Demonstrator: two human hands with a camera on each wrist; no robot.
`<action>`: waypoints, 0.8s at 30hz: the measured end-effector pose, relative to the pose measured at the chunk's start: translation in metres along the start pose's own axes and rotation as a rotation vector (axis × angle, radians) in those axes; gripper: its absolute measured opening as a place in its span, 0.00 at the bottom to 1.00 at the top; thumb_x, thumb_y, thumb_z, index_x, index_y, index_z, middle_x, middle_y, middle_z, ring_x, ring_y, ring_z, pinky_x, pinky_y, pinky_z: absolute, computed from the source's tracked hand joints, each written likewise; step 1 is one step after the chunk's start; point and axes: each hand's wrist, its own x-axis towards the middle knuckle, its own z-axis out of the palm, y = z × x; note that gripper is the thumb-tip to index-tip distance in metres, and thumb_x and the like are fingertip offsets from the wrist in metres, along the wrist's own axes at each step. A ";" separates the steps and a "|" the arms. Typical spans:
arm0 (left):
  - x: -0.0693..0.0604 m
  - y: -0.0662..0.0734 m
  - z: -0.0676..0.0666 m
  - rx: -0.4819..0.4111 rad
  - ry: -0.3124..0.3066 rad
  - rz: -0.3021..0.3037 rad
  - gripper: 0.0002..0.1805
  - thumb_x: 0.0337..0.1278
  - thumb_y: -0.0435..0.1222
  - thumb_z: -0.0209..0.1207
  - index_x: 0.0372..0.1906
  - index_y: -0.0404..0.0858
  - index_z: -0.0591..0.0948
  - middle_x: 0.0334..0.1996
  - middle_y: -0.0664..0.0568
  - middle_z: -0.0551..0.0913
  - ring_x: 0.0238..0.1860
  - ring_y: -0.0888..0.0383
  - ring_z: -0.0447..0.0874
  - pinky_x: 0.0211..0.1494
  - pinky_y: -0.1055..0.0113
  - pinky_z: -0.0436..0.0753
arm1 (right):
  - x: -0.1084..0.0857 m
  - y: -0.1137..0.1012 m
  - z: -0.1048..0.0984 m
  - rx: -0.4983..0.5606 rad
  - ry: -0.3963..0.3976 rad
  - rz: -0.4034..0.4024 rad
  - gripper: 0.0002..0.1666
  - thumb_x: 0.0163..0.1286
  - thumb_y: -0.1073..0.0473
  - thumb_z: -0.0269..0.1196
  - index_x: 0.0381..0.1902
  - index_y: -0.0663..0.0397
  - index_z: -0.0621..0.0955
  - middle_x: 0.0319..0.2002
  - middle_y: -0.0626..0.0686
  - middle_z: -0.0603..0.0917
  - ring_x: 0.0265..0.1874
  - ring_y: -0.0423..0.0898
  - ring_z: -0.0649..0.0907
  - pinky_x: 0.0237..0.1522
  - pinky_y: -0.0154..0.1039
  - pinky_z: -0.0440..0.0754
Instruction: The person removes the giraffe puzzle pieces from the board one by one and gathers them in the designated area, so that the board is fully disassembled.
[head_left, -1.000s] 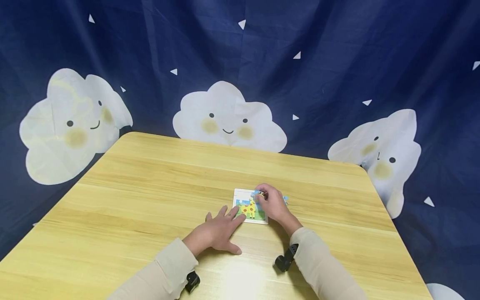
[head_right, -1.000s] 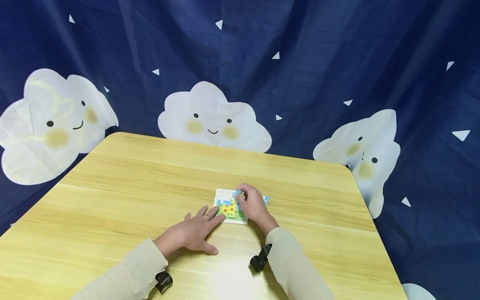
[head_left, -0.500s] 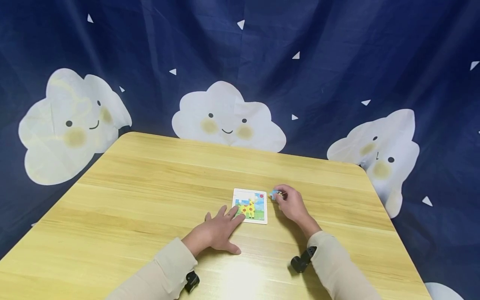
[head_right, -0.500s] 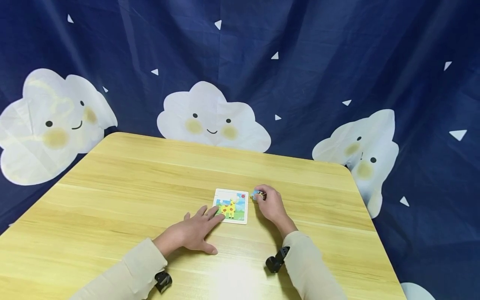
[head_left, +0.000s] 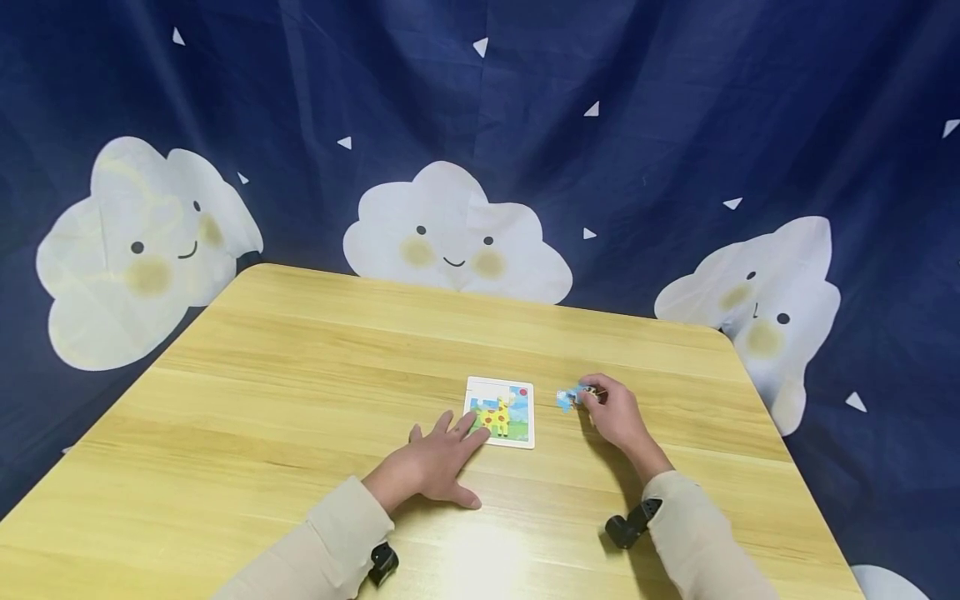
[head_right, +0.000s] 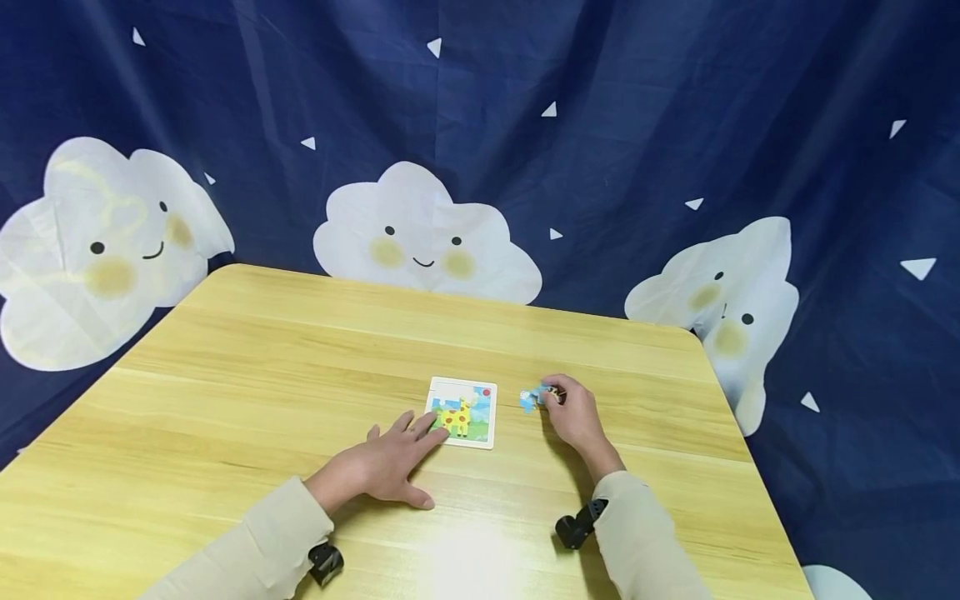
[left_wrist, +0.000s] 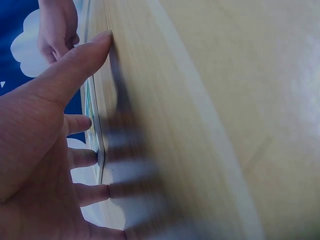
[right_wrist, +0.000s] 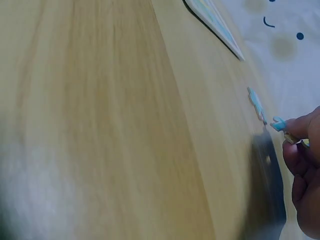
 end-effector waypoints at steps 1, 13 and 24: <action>0.000 0.000 0.000 0.000 0.000 0.000 0.52 0.40 0.63 0.64 0.72 0.49 0.57 0.74 0.47 0.51 0.72 0.38 0.50 0.58 0.29 0.60 | 0.000 0.002 -0.001 -0.011 -0.004 0.002 0.12 0.66 0.64 0.59 0.47 0.60 0.80 0.36 0.58 0.81 0.29 0.45 0.77 0.28 0.34 0.74; -0.001 0.000 0.000 -0.002 -0.004 -0.004 0.53 0.40 0.63 0.64 0.72 0.49 0.57 0.74 0.47 0.51 0.72 0.38 0.50 0.58 0.29 0.60 | -0.005 0.016 -0.009 -0.082 -0.055 0.007 0.12 0.67 0.65 0.58 0.47 0.60 0.80 0.41 0.58 0.82 0.36 0.49 0.76 0.39 0.42 0.74; -0.001 0.001 -0.001 -0.003 -0.006 -0.006 0.53 0.40 0.64 0.64 0.72 0.49 0.58 0.74 0.47 0.52 0.72 0.38 0.49 0.58 0.29 0.60 | -0.003 0.017 -0.011 -0.109 -0.086 0.011 0.12 0.68 0.64 0.58 0.47 0.61 0.81 0.44 0.61 0.78 0.37 0.49 0.75 0.39 0.42 0.72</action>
